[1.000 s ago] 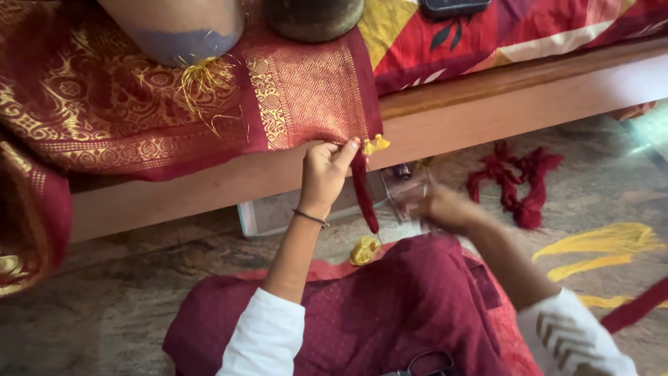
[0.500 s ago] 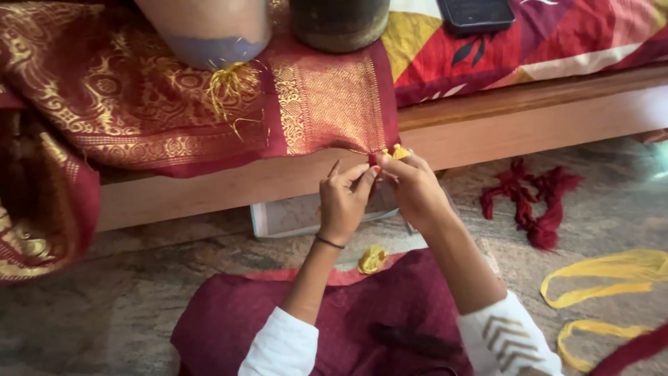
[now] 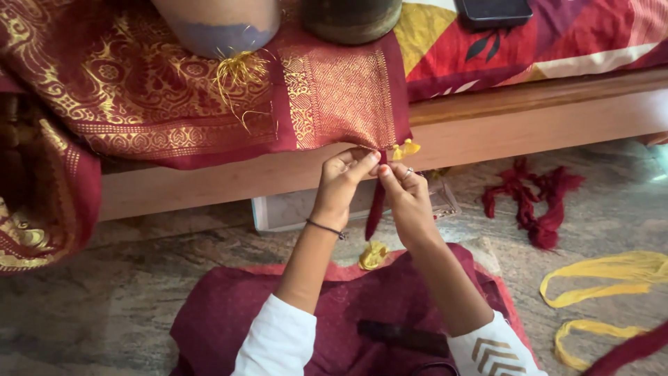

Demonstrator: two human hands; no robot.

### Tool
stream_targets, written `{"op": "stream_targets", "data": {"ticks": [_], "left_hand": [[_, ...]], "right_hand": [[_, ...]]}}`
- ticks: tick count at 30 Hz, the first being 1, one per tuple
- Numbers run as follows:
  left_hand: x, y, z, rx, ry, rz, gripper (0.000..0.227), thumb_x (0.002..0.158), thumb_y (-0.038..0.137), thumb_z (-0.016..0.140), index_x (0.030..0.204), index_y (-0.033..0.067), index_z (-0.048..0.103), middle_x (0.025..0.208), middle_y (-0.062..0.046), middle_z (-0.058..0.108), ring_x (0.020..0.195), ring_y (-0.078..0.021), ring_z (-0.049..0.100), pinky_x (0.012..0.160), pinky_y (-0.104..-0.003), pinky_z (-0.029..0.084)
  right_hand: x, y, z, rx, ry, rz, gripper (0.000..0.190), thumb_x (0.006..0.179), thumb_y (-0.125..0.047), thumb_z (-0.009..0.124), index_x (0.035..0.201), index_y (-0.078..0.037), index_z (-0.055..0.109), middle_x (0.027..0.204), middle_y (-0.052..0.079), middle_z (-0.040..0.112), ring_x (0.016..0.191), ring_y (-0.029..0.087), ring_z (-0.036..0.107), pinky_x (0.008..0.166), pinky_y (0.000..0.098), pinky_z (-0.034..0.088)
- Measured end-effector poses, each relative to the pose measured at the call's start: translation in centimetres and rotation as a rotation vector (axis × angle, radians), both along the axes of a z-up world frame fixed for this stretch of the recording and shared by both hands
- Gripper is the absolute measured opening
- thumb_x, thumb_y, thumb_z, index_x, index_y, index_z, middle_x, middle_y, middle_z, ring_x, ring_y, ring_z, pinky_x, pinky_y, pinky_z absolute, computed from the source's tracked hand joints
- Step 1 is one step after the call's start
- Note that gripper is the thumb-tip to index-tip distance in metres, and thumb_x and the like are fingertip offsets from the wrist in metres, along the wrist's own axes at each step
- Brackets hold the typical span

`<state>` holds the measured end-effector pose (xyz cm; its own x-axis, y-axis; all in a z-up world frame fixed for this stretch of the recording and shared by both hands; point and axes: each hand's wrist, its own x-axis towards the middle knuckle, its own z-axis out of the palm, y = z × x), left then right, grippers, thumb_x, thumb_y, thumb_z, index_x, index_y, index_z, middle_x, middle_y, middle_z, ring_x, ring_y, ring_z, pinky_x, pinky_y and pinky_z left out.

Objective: Tying decorative tassels onto the gold border of a maroon fabric saree.

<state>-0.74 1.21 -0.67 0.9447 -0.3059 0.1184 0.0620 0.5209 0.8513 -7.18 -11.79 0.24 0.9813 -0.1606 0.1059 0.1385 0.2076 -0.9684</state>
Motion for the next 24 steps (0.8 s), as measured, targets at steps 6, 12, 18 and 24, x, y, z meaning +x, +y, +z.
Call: {"op": "stream_targets", "data": {"ticks": [6, 12, 18, 24], "left_hand": [[-0.4, 0.0, -0.3, 0.022, 0.000, 0.050, 0.010, 0.096, 0.007, 0.069, 0.101, -0.0018, 0.071, 0.099, -0.007, 0.074, 0.091, -0.0134, 0.071, 0.086, -0.029, 0.057], [-1.3, 0.8, 2.4, 0.087, -0.022, 0.068, 0.012, 0.096, 0.014, 0.064, 0.100, 0.0049, 0.071, 0.108, 0.000, 0.073, 0.096, -0.0080, 0.070, 0.090, -0.023, 0.054], [2.5, -0.2, -3.5, 0.044, 0.006, -0.214, 0.030, 0.112, 0.026, 0.066, 0.101, 0.0002, 0.074, 0.090, 0.000, 0.064, 0.084, -0.0097, 0.054, 0.078, -0.026, 0.043], [-1.5, -1.0, 0.7, 0.771, -0.457, 0.355, 0.026, 0.095, 0.032, 0.070, 0.104, 0.0097, 0.081, 0.115, -0.008, 0.070, 0.113, -0.0221, 0.060, 0.099, -0.048, 0.037]], "right_hand": [[-0.3, 0.2, 1.3, -0.001, 0.043, 0.026, 0.022, 0.105, -0.020, 0.059, 0.104, -0.002, 0.072, 0.086, -0.007, 0.067, 0.076, 0.000, 0.054, 0.070, 0.0195, 0.044], [-0.1, -0.3, 0.5, -0.046, 0.063, 0.030, 0.024, 0.107, -0.021, 0.059, 0.103, -0.002, 0.074, 0.084, -0.005, 0.065, 0.077, 0.004, 0.051, 0.073, 0.0227, 0.042], [0.0, -0.4, 1.9, 0.015, 0.100, 0.103, 0.024, 0.105, -0.018, 0.056, 0.101, -0.001, 0.072, 0.088, 0.000, 0.071, 0.083, 0.008, 0.063, 0.081, 0.0253, 0.049], [1.4, -2.4, 2.5, 0.330, 0.173, 0.134, 0.016, 0.091, -0.004, 0.061, 0.105, -0.002, 0.070, 0.097, 0.002, 0.071, 0.087, 0.010, 0.064, 0.081, 0.0272, 0.049]]}}
